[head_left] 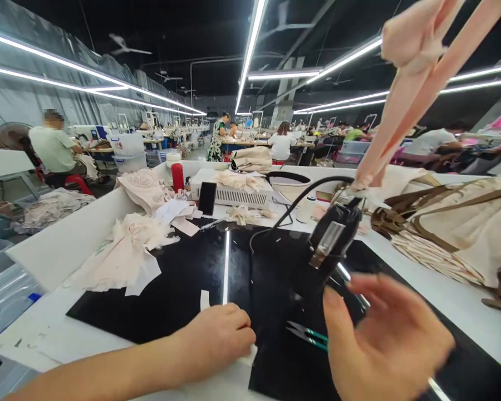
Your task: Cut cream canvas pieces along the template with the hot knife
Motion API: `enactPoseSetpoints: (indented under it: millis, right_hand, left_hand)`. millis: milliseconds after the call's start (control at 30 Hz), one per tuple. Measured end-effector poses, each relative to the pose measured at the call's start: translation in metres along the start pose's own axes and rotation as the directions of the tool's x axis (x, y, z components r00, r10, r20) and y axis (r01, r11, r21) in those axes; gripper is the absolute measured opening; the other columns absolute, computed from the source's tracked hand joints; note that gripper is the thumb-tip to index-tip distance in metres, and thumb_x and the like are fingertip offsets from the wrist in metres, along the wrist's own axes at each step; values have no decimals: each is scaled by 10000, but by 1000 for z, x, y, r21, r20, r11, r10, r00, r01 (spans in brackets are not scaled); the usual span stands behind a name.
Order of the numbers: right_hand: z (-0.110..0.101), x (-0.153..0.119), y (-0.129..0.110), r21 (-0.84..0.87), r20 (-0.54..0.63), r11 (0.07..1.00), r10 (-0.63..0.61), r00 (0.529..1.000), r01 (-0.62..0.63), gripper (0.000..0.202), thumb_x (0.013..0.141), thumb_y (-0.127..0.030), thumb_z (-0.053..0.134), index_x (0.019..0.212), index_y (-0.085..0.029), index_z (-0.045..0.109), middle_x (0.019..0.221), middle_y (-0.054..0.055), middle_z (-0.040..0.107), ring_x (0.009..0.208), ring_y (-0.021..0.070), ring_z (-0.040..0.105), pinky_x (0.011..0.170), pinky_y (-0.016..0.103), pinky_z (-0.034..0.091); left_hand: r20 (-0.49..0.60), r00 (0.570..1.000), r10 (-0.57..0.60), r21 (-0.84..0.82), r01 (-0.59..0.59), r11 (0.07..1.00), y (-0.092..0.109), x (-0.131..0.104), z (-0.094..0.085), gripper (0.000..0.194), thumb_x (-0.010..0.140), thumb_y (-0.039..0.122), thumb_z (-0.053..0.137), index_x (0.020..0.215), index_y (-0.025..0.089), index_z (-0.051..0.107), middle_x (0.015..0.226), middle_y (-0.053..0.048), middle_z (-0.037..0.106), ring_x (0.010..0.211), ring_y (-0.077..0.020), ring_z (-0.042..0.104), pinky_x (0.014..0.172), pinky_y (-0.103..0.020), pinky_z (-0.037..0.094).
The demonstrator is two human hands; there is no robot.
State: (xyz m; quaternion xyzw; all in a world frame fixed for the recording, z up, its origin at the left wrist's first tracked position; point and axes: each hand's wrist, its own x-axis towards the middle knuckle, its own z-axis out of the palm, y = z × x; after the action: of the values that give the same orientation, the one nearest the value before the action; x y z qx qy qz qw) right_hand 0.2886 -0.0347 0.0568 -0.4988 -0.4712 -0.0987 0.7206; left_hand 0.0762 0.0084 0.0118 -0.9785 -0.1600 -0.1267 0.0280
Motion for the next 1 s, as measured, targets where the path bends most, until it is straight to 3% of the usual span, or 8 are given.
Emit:
enactPoseSetpoints:
  millis: [67,133,300,367,433,567,867,1000]
  right_hand:
    - [-12,-18,9,-21,248,999,-28,968,34,200,876,-404,781,962,-246,695,836,26,692,721,194,665,719,319,577]
    - [-13,-38,17,-63,569,990,137,811,-123,248,927,-447,698,1098,-268,712,897,39,752,635,170,666,610,284,579]
    - [25,-65,24,-228,804,851,439,403,-472,686,843,-553,702,1447,-257,563,1145,76,781,540,132,629,533,266,564]
    - [47,-64,23,-277,875,801,439,206,-530,535,865,-522,645,1296,-207,660,909,38,776,461,123,571,432,240,464]
    - [68,-58,22,-294,908,800,405,110,-522,322,890,-450,585,1001,-181,723,687,-10,680,385,101,481,368,220,340]
    - [106,-34,25,-282,909,851,384,160,-443,257,918,-331,527,738,-190,643,560,-55,542,347,78,431,393,211,322]
    - [152,-1,42,-318,849,920,384,363,-230,427,980,-207,350,1187,-189,723,688,-17,704,475,131,661,560,237,523]
    - [155,10,49,-317,805,941,333,491,-118,475,1026,-257,295,1346,-211,643,1143,80,757,934,202,767,635,264,585]
  left_hand:
    - [20,1000,11,51,-12,999,-2,3,3,161,1016,192,687,869,159,631,921,-31,681,837,-183,652,742,-284,536]
    - [58,998,-36,46,33,998,-5,5,0,104,1020,142,645,917,149,635,924,-42,691,831,-196,658,730,-297,519]
    - [117,889,-442,-335,454,826,-30,3,-33,91,1040,179,572,970,173,630,897,-37,700,846,-219,673,769,-312,482]
    - [87,847,-524,-403,511,760,-47,-1,-51,117,1054,204,517,1021,190,628,916,-20,704,837,-195,669,745,-286,467]
    - [60,816,-575,-464,533,707,-68,-5,-65,126,1042,221,508,1076,202,628,917,0,711,823,-167,664,725,-256,462]
    - [84,759,-646,-579,565,588,-111,-12,-76,228,919,227,625,1139,173,648,820,13,717,754,-156,668,690,-230,478]
    - [35,707,-706,-651,552,521,-168,-8,-78,131,833,294,655,871,171,676,742,-2,701,696,-172,683,602,-224,496]
    - [-94,695,-713,-607,527,595,-177,0,-74,184,925,309,557,958,189,692,957,-33,752,918,-203,714,784,-272,565]
